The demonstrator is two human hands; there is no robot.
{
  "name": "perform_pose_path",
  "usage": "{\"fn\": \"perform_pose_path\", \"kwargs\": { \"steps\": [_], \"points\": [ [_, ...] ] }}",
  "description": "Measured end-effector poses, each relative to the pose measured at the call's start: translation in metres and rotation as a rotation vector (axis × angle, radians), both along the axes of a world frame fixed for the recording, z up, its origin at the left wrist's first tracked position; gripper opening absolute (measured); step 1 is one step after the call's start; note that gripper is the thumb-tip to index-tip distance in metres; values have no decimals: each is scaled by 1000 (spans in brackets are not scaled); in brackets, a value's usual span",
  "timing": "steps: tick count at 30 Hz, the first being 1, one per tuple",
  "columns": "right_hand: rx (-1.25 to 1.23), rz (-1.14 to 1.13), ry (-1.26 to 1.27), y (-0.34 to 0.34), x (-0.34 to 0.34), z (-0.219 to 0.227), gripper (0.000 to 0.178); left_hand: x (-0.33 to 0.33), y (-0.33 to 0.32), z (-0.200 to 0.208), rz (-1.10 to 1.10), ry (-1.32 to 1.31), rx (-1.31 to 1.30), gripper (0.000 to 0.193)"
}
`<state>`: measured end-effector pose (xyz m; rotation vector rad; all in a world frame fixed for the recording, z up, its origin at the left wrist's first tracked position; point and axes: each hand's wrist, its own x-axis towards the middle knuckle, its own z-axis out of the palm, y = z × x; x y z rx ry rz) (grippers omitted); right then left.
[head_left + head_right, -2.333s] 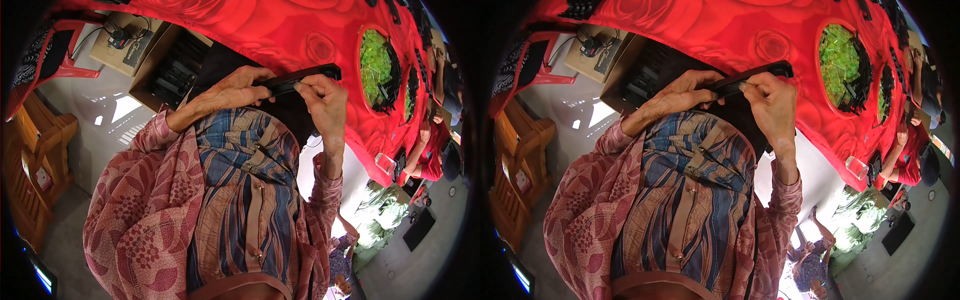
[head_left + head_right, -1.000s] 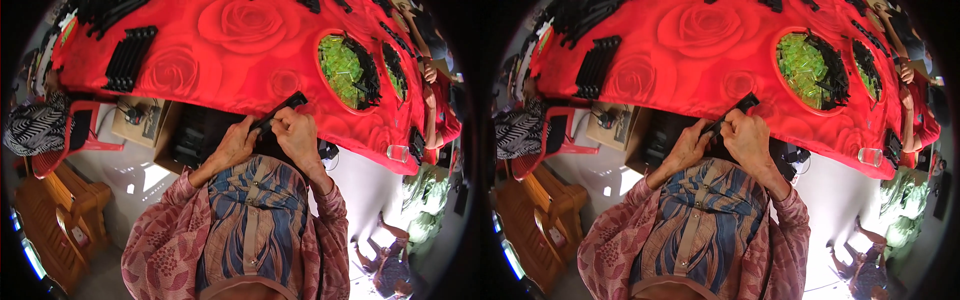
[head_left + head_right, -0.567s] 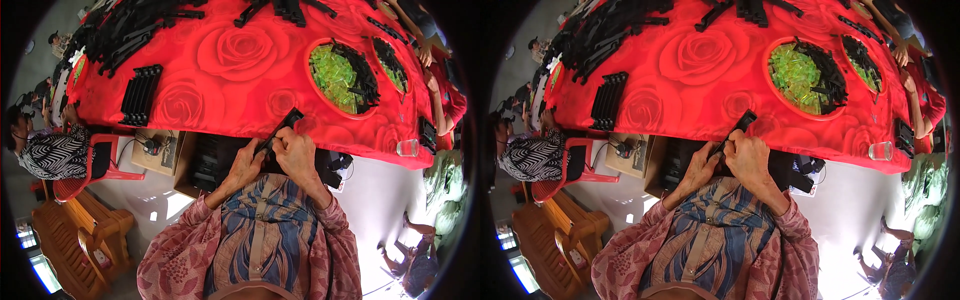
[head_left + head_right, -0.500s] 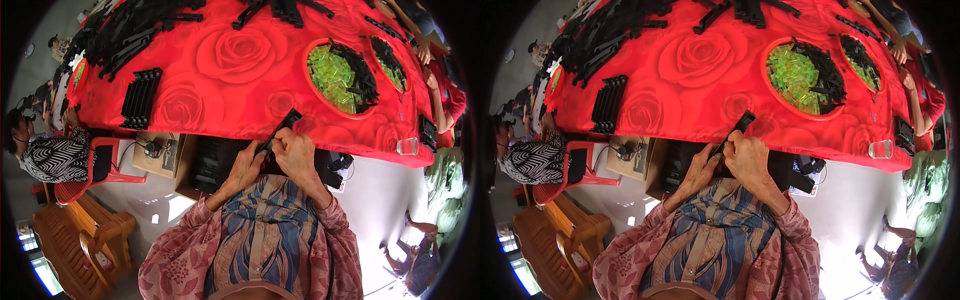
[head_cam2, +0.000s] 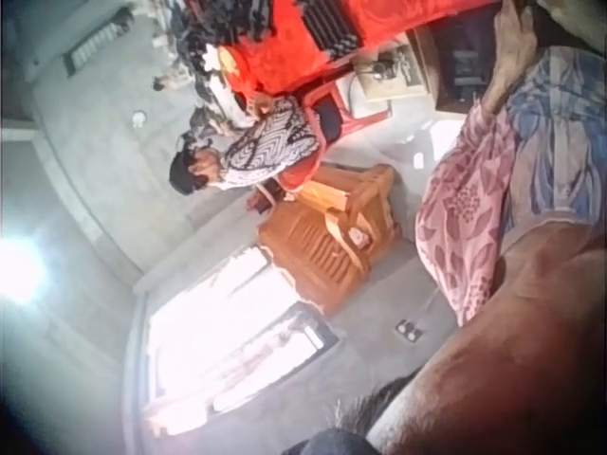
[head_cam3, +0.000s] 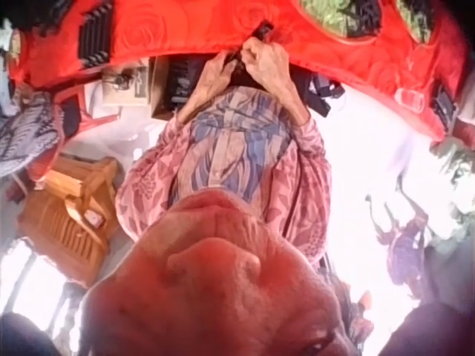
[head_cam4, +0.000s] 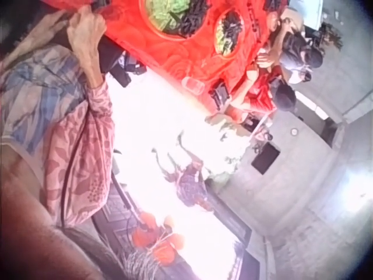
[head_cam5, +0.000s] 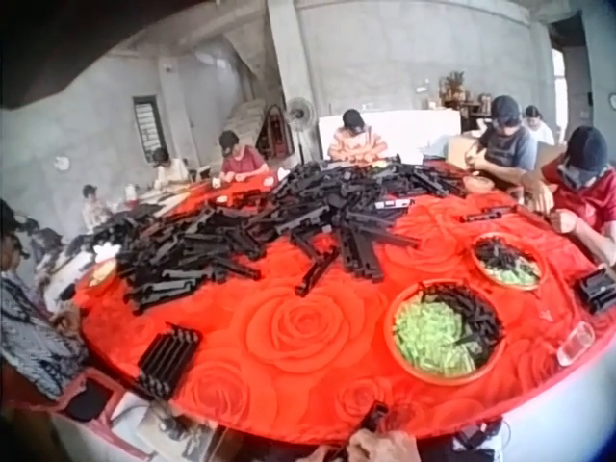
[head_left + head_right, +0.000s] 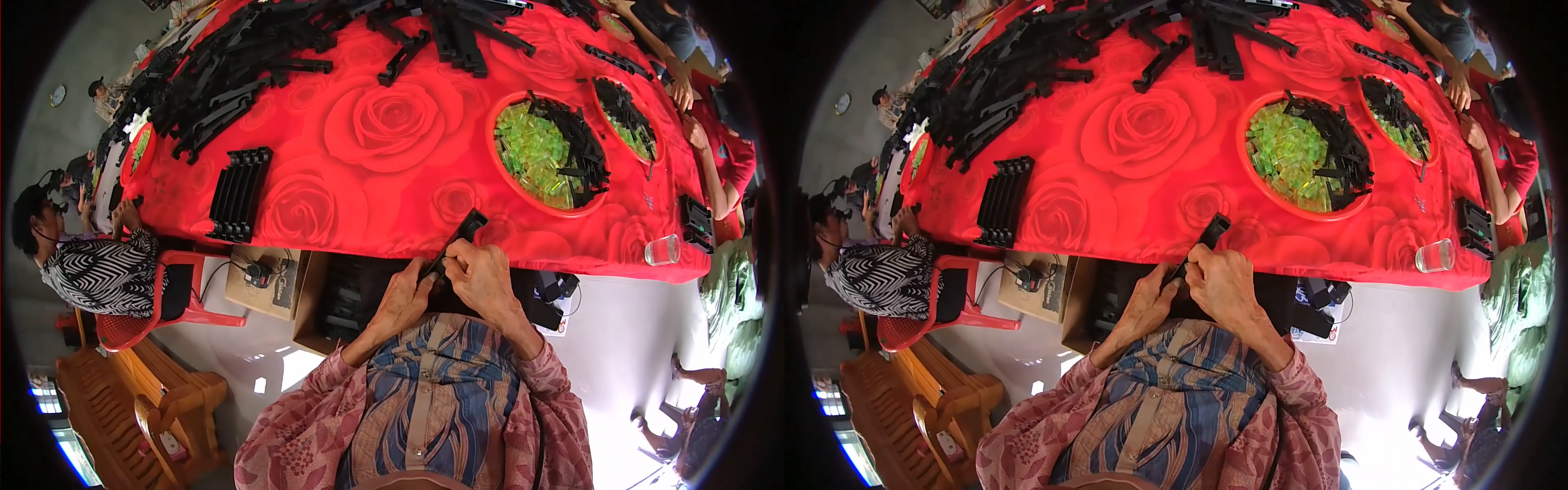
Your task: The person assembles black plastic components by hand, inserting small green plastic inserts into a black plastic frame.
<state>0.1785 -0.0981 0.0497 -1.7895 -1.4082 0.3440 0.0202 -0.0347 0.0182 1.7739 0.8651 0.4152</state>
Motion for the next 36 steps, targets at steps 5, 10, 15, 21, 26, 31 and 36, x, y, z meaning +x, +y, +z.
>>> {"fn": "perform_pose_path", "kwargs": {
  "steps": [5, 10, 15, 21, 26, 31, 36],
  "points": [
    [-49, -71, -18, -2, -5, -2, 7, 2, 0, -6, 44, -50, -86, 12],
    [-77, -105, -4, -3, -8, 2, 8, 4, -3, -10, 74, -38, -23, 11],
    [-44, -146, 45, -2, -11, -6, 10, 7, -3, -19, 113, -11, -38, 9],
    [-90, -112, 70, 3, -5, -3, 8, 1, 4, -12, 39, -79, -186, 12],
    [-92, -117, 135, 1, -2, -1, 5, -6, 11, -8, -77, -169, -252, 32],
    [-143, -138, 226, 1, 3, -3, 5, -20, 18, -8, -172, -174, -551, 43],
    [-166, -108, 296, 1, 1, 0, 4, -21, 14, -12, -179, -274, -640, 40]
  ]
}}
